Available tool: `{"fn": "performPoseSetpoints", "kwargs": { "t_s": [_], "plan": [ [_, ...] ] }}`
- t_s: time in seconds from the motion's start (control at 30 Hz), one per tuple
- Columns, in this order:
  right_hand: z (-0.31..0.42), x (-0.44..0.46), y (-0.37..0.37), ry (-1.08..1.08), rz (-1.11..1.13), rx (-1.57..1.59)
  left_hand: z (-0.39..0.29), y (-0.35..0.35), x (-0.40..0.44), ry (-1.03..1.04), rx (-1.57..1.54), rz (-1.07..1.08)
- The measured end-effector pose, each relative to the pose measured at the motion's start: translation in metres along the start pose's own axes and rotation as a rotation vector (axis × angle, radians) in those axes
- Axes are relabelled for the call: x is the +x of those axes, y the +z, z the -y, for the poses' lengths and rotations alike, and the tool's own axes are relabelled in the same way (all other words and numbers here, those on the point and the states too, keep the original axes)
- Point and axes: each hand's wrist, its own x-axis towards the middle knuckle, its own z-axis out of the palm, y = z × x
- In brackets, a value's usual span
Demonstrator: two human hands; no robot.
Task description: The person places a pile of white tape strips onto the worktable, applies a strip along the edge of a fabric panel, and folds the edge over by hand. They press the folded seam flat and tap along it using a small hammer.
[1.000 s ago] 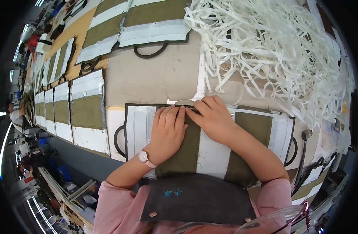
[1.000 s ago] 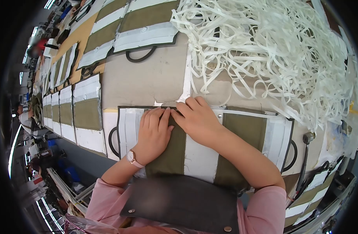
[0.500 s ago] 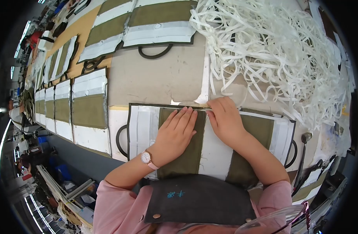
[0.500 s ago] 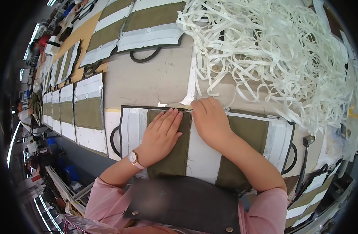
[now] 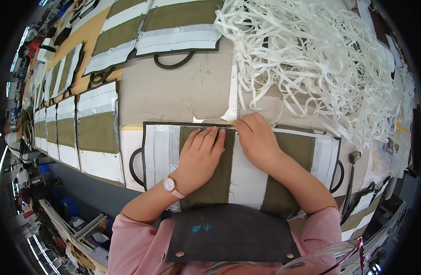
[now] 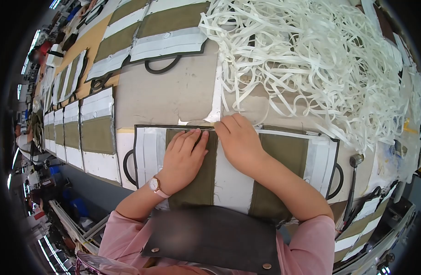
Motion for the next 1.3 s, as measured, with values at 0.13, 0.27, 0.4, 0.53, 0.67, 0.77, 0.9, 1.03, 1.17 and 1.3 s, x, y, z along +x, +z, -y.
{"fn": "performPoseSetpoints", "kwargs": {
  "t_s": [0.13,0.27,0.4,0.53,0.67,0.77,0.9,1.03,1.17,1.3],
  "plan": [
    [-0.008,-0.001,-0.001,0.015,0.072,0.082,-0.002,0.003,0.000,-0.023,-0.016,-0.048],
    [0.004,0.000,-0.011,-0.263,0.219,-0.266,0.000,0.004,0.003,-0.030,-0.026,-0.072],
    [0.021,-0.006,0.004,-0.299,0.090,-0.485,-0.002,0.002,0.008,-0.045,-0.041,-0.077],
    [0.004,-0.015,-0.005,-0.101,0.009,-0.218,-0.007,0.000,0.011,-0.030,0.036,-0.056],
    [-0.010,-0.018,-0.017,0.106,0.020,-0.156,-0.007,0.010,0.012,-0.014,0.012,-0.083],
    [-0.016,-0.011,-0.023,0.147,0.094,-0.128,0.000,0.015,0.016,-0.054,-0.147,-0.082],
    [-0.025,-0.005,-0.028,0.122,0.193,-0.064,0.000,0.005,0.027,-0.141,-0.310,-0.059],
    [-0.020,0.001,-0.031,0.145,0.226,-0.098,-0.006,0.004,0.031,-0.184,-0.268,-0.014],
    [-0.001,-0.008,-0.035,0.077,0.176,-0.262,-0.009,0.004,0.029,-0.161,-0.226,-0.034],
    [0.005,-0.024,-0.046,0.206,0.219,-0.552,-0.010,-0.003,0.029,-0.175,-0.205,0.006]
  ]
}}
